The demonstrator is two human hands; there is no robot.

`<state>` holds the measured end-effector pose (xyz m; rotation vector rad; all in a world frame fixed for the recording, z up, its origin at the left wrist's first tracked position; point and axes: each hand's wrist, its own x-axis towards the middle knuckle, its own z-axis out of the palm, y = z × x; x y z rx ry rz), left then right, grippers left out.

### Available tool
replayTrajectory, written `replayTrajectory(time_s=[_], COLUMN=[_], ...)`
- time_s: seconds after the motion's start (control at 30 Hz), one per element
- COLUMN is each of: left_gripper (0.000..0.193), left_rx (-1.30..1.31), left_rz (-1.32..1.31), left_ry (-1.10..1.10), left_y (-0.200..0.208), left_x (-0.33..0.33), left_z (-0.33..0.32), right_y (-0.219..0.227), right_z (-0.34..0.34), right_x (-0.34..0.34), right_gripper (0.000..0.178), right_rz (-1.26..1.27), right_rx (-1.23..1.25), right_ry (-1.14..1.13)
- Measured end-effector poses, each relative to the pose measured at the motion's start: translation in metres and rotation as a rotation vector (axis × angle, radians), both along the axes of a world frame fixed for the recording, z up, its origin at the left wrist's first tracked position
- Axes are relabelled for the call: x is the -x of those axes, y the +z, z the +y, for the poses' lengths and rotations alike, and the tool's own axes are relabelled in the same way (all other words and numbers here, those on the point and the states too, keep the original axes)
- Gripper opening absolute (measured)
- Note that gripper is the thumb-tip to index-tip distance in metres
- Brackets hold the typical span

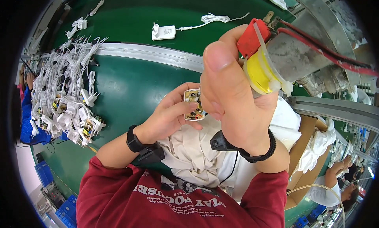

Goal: The person picks up a circuit board with a power cord, applies glue to the components using a dispenser, and then sets the unit aside on the workbench.

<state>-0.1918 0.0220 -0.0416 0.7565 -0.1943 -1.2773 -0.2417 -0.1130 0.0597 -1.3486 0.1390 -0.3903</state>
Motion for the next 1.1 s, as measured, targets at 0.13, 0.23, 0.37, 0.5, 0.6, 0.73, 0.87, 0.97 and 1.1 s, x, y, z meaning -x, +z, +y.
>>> replayTrajectory(time_s=[0.13,0.23,0.37,0.5,0.6,0.73,0.87,0.97,1.1], left_gripper=[0.036,0.036,0.036,0.036,0.036,0.036,0.036,0.036,0.036], left_rx=[0.013,0.017,0.027,0.080,0.131,0.165,0.177,0.166,0.171], left_rz=[0.003,0.007,0.041,0.122,0.176,0.258,0.298,0.310,0.315], left_ry=[0.005,0.005,0.001,-0.016,-0.025,-0.017,-0.018,-0.026,-0.022], left_y=[0.0002,0.0011,0.0008,-0.0008,-0.0007,0.0010,0.0030,0.0037,0.0033], left_x=[-0.0013,-0.0011,-0.0013,-0.0004,0.0010,0.0029,0.0033,0.0032,0.0033], left_z=[-0.0002,0.0001,0.0004,0.0004,-0.0010,-0.0028,-0.0016,-0.0017,-0.0020], right_y=[0.0020,0.0030,0.0031,0.0036,0.0004,-0.0019,-0.0004,0.0001,-0.0003], right_z=[0.0017,0.0008,0.0006,0.0041,0.0036,0.0040,0.0051,0.0050,0.0052], right_x=[0.0009,-0.0001,0.0000,0.0021,0.0026,0.0029,0.0033,0.0032,0.0038], right_gripper=[0.025,0.026,0.027,0.027,0.027,0.027,0.027,0.027,0.027], right_rz=[0.015,0.013,-0.007,-0.012,-0.017,-0.028,-0.012,-0.005,-0.007], right_rx=[-0.022,0.013,0.029,-0.018,-0.029,-0.002,-0.003,-0.004,-0.013], right_ry=[-0.010,-0.022,-0.009,0.028,0.051,0.063,0.052,0.051,0.055])
